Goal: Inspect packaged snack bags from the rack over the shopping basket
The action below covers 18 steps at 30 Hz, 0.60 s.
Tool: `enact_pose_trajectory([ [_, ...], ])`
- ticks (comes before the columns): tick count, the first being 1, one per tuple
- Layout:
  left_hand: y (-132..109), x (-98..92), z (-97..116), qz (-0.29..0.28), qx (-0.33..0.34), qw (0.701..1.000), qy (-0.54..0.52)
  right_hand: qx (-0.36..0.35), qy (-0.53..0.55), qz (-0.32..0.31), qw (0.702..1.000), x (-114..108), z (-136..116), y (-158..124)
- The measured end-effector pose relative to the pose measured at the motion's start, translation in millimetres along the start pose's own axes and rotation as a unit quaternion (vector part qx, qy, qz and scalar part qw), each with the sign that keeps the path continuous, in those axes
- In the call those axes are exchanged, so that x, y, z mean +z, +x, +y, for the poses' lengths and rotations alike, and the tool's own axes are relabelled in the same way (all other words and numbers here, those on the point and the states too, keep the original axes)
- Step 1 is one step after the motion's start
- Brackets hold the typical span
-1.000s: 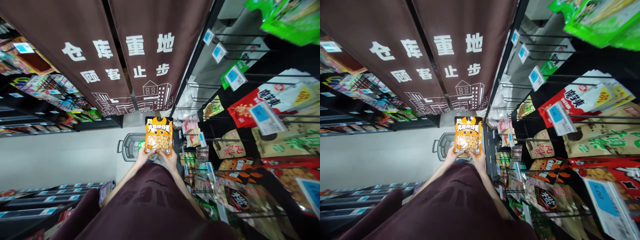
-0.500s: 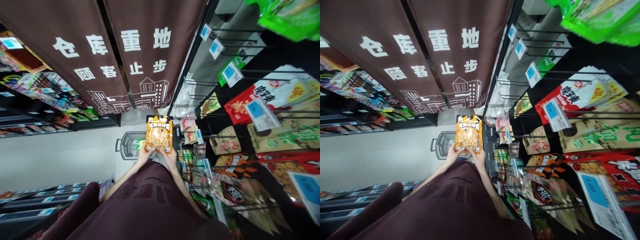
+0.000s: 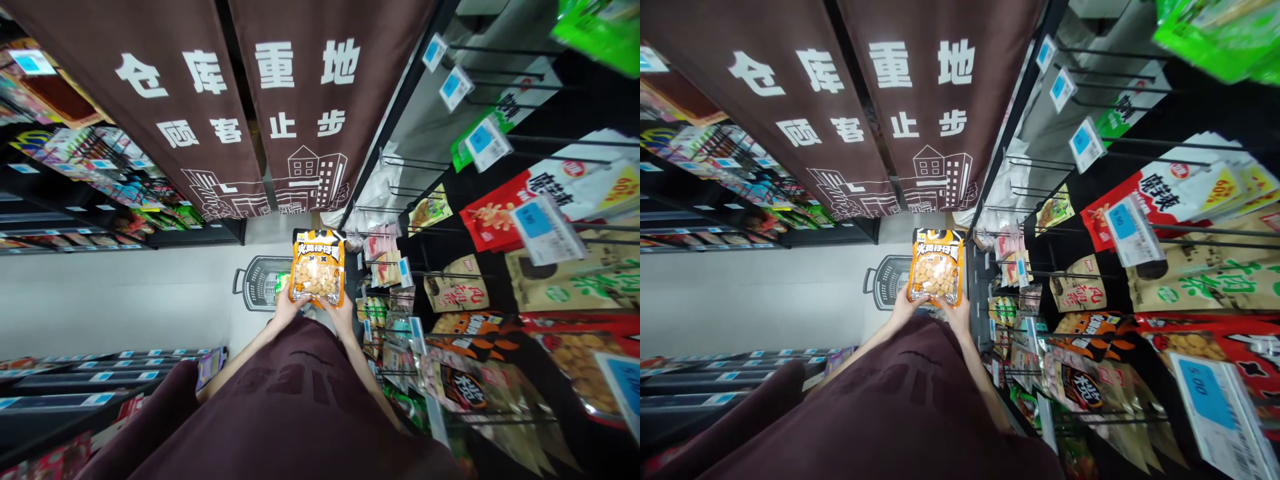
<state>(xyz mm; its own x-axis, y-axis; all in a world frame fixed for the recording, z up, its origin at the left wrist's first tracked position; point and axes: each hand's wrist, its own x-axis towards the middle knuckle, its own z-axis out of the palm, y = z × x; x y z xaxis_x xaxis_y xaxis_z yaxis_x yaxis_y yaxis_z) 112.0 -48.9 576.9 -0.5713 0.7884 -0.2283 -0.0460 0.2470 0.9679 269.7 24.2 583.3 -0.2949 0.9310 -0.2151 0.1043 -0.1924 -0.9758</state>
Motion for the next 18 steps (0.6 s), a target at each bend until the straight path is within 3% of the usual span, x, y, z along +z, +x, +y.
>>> enact_pose_trajectory([
  [11,-1,-2.7,-10,-0.008,-0.004,0.999,-0.047,-0.006,-0.032,0.003,0.999,-2,-6,-1],
  [18,-3,-1.2,-5,-0.021,-0.009,0.998,-0.064,-0.001,-0.031,-0.002,1.000,-5,-4,-2],
])
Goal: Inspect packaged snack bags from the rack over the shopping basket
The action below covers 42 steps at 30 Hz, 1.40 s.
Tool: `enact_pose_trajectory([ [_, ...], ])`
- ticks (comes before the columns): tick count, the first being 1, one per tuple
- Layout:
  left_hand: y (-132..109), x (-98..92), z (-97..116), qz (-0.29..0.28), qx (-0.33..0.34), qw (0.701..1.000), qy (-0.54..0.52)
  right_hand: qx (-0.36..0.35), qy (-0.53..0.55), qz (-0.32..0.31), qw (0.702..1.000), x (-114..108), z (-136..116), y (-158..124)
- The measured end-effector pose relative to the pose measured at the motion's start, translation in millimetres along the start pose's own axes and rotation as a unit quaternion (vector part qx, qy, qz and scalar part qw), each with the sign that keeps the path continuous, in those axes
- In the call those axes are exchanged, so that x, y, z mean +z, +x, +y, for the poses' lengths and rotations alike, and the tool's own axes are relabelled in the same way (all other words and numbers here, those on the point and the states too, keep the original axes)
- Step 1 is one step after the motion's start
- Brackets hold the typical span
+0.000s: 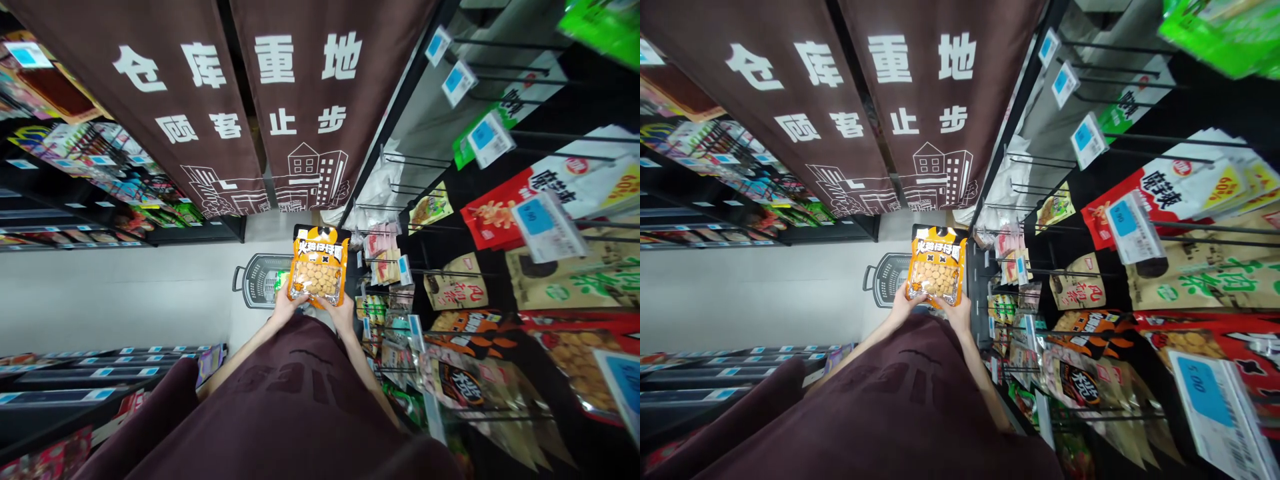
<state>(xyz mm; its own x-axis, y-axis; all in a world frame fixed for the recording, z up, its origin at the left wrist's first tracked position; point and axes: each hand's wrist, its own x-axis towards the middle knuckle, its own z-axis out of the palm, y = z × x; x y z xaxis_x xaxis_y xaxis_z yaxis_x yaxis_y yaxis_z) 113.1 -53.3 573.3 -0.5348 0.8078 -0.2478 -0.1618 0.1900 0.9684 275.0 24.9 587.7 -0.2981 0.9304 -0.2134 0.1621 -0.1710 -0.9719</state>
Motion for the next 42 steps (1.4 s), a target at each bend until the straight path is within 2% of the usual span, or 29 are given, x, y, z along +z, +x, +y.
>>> enact_pose_trajectory([
  [5,-1,2.1,2,-0.002,0.000,1.000,-0.007,0.014,-0.002,-0.006,1.000,-2,5,0],
  [11,-2,4.8,4,-0.015,-0.024,0.999,-0.043,-0.002,-0.012,-0.026,1.000,-5,14,1],
  [28,3,8.8,5,0.005,-0.042,0.996,-0.075,0.004,0.010,-0.034,0.999,-6,2,5],
  [37,6,10.4,10,0.018,-0.038,0.995,-0.092,0.004,0.016,-0.039,0.999,-7,11,9],
  [42,8,10.9,8,0.017,-0.034,0.993,-0.109,0.002,0.010,-0.020,1.000,-5,8,10],
])
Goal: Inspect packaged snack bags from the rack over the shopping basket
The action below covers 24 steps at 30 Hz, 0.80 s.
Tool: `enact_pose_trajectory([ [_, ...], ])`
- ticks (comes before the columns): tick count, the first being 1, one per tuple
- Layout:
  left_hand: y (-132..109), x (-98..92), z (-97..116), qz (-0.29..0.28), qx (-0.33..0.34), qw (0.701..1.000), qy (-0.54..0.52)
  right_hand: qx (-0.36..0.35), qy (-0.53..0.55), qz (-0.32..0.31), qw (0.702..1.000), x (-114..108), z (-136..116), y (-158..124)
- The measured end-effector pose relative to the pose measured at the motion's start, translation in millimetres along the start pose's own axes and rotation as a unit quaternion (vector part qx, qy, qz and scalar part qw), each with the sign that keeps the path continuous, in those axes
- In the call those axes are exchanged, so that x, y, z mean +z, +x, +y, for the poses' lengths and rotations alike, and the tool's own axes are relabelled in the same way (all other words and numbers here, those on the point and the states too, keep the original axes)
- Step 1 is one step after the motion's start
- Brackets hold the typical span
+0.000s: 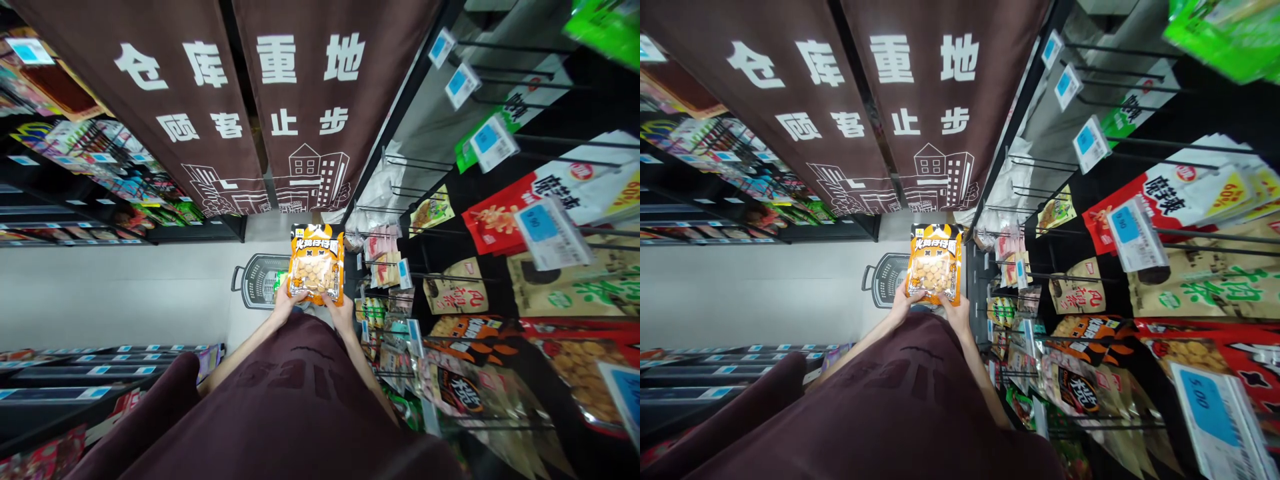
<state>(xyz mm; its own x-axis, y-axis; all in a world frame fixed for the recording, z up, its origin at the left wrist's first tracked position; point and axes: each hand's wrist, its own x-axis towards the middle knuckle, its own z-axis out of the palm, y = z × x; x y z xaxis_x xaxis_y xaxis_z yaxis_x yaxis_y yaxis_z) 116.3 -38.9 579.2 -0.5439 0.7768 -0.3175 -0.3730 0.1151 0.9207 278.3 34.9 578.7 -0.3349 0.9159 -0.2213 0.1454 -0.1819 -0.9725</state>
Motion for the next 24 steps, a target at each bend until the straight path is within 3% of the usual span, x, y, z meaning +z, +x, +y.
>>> enact_pose_trajectory([
  [14,7,-5.7,-2,-0.017,0.009,1.000,0.009,-0.003,-0.004,0.004,1.000,11,-16,1],
  [24,7,-9.9,1,-0.012,0.017,1.000,-0.018,-0.033,-0.026,-0.011,0.999,15,-9,0],
])
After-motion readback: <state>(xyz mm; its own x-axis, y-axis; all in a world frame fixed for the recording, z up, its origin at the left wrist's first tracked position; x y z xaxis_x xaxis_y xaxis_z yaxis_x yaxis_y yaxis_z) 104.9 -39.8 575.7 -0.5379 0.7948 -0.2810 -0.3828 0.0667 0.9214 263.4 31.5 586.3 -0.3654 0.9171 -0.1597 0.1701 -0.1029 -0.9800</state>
